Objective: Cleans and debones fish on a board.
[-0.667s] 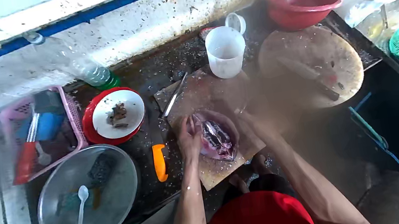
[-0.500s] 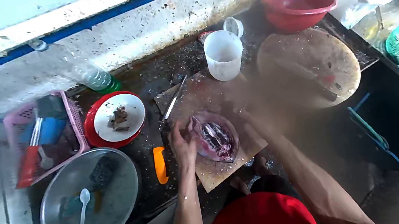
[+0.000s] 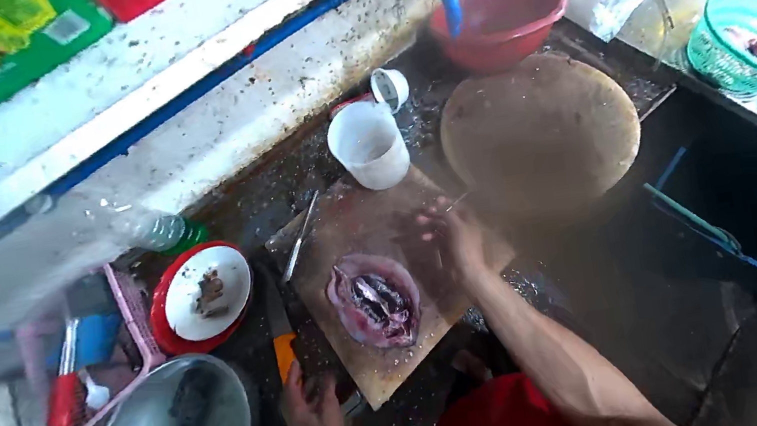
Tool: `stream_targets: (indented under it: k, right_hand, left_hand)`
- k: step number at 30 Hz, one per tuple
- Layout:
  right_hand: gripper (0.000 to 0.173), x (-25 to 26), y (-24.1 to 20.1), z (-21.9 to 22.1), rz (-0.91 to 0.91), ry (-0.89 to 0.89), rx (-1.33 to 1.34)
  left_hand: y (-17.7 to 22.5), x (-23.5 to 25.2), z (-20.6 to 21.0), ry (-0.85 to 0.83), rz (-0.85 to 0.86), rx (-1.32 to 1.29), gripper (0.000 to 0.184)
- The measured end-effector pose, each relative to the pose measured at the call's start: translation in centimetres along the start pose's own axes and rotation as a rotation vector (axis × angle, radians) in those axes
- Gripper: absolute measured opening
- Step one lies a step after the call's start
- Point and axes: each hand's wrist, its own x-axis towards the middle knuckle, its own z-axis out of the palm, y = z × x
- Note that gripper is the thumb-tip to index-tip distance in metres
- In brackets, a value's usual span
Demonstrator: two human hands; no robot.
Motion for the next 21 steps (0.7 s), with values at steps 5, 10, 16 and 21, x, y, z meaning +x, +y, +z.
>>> stream_targets:
  k: [5, 10, 16, 21]
  right_hand:
    - [0.037, 1.9, 1.2, -0.7, 0.123, 0.156, 0.087]
    - [0.053, 0.6, 0.7, -0.7, -0.128, -0.015, -0.073]
    - [0.043, -1.0, -0.4, -0.6, 0.082, -0.083, -0.052]
    - [0.053, -2.3, -1.1, -2.1, -0.099, -0.382, -0.386]
  left_hand:
    - [0.7, -2.3, 0.8, 0.054, -0.077, -0.009, 0.059]
    - [1.9, -3.9, 2.5, 0.015, -0.121, 0.035, 0.059]
    - [3.7, -6.6, 4.4, -0.028, -0.097, 0.046, 0.058]
    - [7.5, -6.1, 5.1, -0.039, 0.028, -0.023, 0.042]
